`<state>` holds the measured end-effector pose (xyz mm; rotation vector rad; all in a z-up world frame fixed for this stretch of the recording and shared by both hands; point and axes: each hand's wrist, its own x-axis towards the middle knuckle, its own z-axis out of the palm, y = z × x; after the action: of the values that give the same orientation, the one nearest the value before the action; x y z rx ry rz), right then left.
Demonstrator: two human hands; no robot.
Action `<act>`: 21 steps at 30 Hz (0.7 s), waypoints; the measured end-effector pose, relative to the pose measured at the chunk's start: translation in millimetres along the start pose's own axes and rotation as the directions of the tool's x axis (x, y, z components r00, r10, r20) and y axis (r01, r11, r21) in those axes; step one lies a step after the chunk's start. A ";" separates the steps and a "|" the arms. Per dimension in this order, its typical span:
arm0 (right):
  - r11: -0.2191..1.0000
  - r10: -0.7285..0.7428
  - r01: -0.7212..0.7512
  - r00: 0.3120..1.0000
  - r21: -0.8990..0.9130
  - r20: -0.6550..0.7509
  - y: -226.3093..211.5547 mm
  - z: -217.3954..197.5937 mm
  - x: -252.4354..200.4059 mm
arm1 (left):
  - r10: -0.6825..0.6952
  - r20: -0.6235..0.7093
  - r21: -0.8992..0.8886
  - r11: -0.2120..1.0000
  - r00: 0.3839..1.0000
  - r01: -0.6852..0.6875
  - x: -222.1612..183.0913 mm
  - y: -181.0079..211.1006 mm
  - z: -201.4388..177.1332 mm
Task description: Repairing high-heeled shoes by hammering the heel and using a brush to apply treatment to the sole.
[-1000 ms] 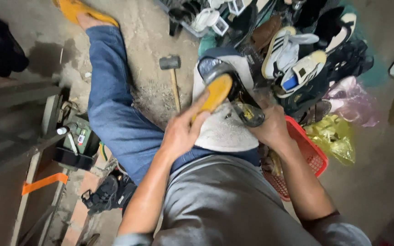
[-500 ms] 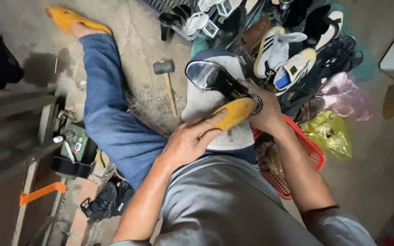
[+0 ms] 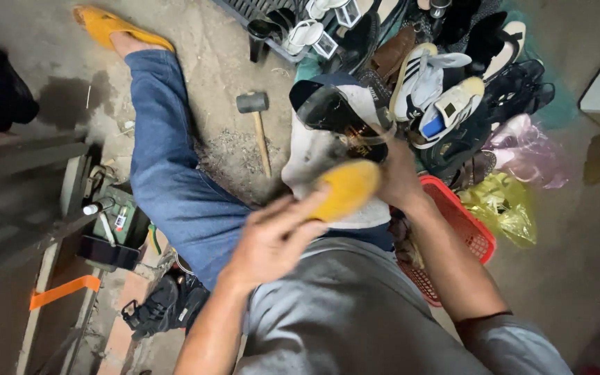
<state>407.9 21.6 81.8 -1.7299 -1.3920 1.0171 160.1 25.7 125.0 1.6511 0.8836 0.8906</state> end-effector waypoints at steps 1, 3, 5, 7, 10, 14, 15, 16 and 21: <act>0.998 -0.066 0.066 0.998 0.021 0.009 -0.7 0.1 2.1 | 0.055 0.047 0.086 0.995 0.997 -0.059 -0.8 11.7 6.7; 0.992 -0.118 0.118 0.993 -0.043 -0.001 38.0 12.2 -3.4 | 0.048 0.023 0.069 0.996 0.999 -0.050 9.0 -7.1 17.0; 0.980 -0.166 0.162 0.986 -0.112 -0.021 49.0 18.7 -4.6 | 0.047 0.011 0.043 0.998 0.999 -0.048 17.0 -24.6 24.8; 0.981 -0.163 0.161 0.987 -0.112 -0.012 31.2 22.2 -2.1 | -0.017 -0.051 0.065 0.998 0.999 0.021 21.5 -41.1 28.9; 0.963 0.033 -0.021 0.999 -0.270 0.042 21.9 18.0 -13.9 | -0.016 0.076 0.321 0.947 0.997 -0.010 0.4 -14.4 28.6; 0.991 -0.007 0.010 1.000 -0.134 0.023 26.3 13.7 -12.1 | -0.019 -0.067 0.220 0.975 0.998 0.033 11.4 -38.7 29.7; 0.993 -0.001 0.002 1.000 -0.115 0.008 34.7 13.1 -13.8 | -0.027 -0.044 0.231 0.972 0.999 0.037 8.1 -30.6 31.6; 0.995 0.006 -0.006 1.000 -0.095 -0.007 43.4 13.0 -15.2 | -0.036 -0.021 0.242 0.969 0.999 0.040 4.9 -23.1 33.2; 0.990 0.045 -0.043 0.999 0.133 -0.006 12.0 2.6 -6.7 | -0.148 0.048 -0.033 0.988 0.988 0.150 -2.5 -17.4 18.2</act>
<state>410.1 12.8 71.2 -1.6719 -1.2566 1.0993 172.8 19.4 104.0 1.5469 0.9407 0.7590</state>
